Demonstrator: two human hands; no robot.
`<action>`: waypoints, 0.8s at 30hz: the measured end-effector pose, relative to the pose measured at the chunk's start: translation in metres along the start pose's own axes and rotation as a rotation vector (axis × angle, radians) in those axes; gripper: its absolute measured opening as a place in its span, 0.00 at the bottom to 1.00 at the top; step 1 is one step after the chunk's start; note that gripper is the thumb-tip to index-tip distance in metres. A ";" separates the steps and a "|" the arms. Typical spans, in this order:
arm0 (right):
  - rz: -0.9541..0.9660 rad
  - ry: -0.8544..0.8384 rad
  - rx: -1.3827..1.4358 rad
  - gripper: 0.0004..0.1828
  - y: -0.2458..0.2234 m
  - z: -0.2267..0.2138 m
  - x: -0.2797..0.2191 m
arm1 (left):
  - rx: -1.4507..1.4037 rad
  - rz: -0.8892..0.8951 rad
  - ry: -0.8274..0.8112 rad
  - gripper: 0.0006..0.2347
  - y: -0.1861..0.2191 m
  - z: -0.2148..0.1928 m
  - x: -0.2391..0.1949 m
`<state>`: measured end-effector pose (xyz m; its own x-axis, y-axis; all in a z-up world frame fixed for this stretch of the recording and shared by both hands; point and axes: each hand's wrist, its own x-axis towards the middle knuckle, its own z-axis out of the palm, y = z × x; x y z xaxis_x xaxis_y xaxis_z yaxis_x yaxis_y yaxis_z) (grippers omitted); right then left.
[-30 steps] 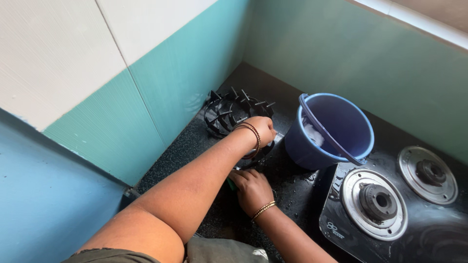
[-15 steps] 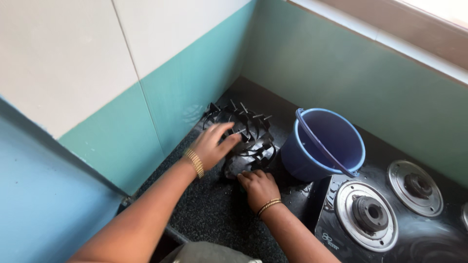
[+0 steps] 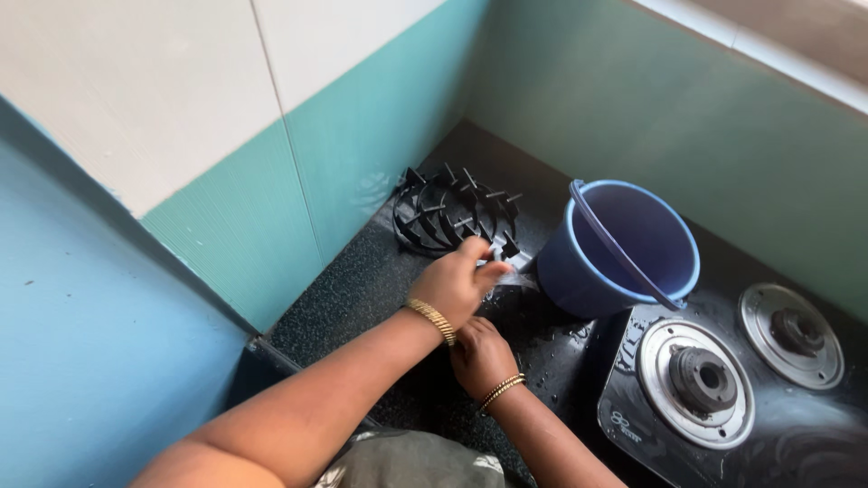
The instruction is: The person scrubs metal stove grates and burner caps with a green sponge, repeatedly dipping the sponge into a blue bucket of water. The person wipes the stovetop surface and continues scrubbing the removed parts on the countertop.
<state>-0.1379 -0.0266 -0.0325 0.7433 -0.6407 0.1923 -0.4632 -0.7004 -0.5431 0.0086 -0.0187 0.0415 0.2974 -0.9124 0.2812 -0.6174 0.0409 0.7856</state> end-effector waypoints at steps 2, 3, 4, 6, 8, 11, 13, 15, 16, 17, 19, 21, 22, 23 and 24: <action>-0.065 0.039 -0.002 0.14 0.002 -0.009 -0.007 | 0.065 0.025 -0.108 0.25 0.025 0.000 0.011; -0.099 0.056 0.001 0.16 0.002 -0.013 -0.010 | 0.080 0.045 -0.166 0.27 0.034 0.000 0.013; -0.051 0.095 0.003 0.18 0.004 -0.019 -0.015 | 0.094 0.066 -0.223 0.29 0.041 0.000 0.016; 0.050 0.169 0.015 0.22 0.009 -0.032 -0.025 | 0.068 -0.021 -0.325 0.28 0.047 0.000 0.023; 0.142 0.240 -0.029 0.25 0.016 -0.044 -0.031 | 0.048 -0.089 -0.408 0.27 0.048 0.004 0.034; 0.078 0.307 -0.136 0.25 0.028 -0.056 -0.031 | 0.053 -0.144 -0.495 0.26 0.050 0.018 0.051; -0.013 0.311 -0.226 0.21 0.033 -0.053 -0.026 | 0.124 -0.154 -0.568 0.25 0.053 0.028 0.060; -0.073 0.283 -0.325 0.14 0.034 -0.039 -0.019 | 0.145 -0.124 -0.536 0.25 0.056 0.032 0.066; -0.031 0.255 -0.293 0.14 0.034 -0.030 -0.017 | 0.156 -0.109 -0.522 0.25 0.059 0.032 0.068; 0.011 0.228 -0.266 0.15 0.035 -0.022 -0.013 | 0.188 -0.121 -0.558 0.25 0.062 0.033 0.070; 0.193 0.103 -0.263 0.11 0.036 -0.004 -0.007 | 0.251 -0.159 -0.630 0.24 0.068 0.031 0.070; 0.467 -0.097 -0.313 0.08 0.037 0.008 -0.003 | 0.369 -0.156 -0.636 0.23 0.079 0.032 0.065; 0.379 -0.076 -0.342 0.07 0.035 0.011 -0.004 | 0.427 -0.152 -0.637 0.22 0.082 0.031 0.064; 0.291 -0.052 -0.372 0.07 0.036 0.009 -0.006 | 0.435 -0.143 -0.630 0.22 0.086 0.030 0.063; 0.203 -0.028 -0.403 0.06 0.036 0.006 -0.007 | 0.443 -0.135 -0.623 0.21 0.088 0.027 0.064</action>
<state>-0.1569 -0.0452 -0.0588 0.6282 -0.7729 0.0893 -0.7478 -0.6315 -0.2051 -0.0465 -0.0847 0.1136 0.0071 -0.9640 -0.2658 -0.8776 -0.1334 0.4604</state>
